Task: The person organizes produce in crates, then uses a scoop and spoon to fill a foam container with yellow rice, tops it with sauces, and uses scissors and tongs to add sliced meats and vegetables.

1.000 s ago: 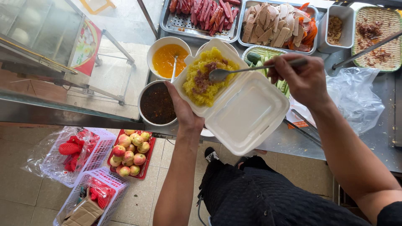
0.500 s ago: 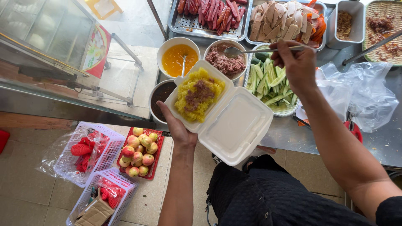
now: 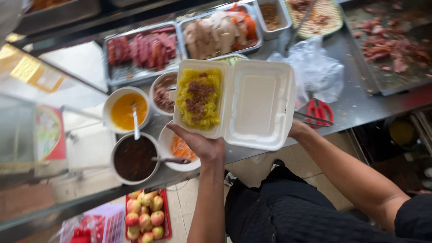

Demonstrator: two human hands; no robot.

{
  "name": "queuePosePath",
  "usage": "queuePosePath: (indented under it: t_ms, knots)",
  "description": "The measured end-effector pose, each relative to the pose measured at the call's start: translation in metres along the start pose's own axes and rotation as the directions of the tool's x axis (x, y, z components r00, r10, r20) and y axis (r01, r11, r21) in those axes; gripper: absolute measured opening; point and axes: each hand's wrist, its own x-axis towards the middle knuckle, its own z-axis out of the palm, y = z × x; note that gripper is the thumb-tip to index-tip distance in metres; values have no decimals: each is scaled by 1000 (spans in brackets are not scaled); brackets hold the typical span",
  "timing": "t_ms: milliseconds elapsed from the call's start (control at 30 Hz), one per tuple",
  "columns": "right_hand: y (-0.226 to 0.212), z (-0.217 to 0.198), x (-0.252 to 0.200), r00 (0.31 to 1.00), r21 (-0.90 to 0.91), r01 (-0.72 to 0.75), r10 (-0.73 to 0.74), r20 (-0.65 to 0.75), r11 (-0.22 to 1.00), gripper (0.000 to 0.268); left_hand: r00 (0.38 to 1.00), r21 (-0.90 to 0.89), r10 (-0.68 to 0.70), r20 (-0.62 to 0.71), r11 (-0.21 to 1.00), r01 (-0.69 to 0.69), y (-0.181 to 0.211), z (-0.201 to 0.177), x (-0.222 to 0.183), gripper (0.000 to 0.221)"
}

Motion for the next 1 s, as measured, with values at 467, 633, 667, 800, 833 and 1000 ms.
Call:
queuePosePath:
  t_ms: [467,633,667,800,833,1000]
  knots:
    - [-110,-245,-219,836,677,239,206,-508,696,55,735,330,-659,158,737,590,-327,106,-78,89]
    - [-85,-351,-284,862,669,-38,363,-354,742,58,255,443,-923,288,365,819,-394,115,-80,88]
    - [-80,-363,-290,854,640,-101,397,-338,762,58,322,578,-945,62,297,760,-410,120,-87,88]
    - [-64,-399,-337,719,643,-106,505,-478,759,70,433,564,-898,-81,317,763,-452,130,-115,82]
    - [-62,-409,-355,655,647,-20,499,-568,763,71,462,521,-886,-40,376,766,-455,131,-119,81]
    - [-36,-494,-401,210,582,774,764,-610,252,85,616,490,-788,5,539,685,-460,130,-125,80]
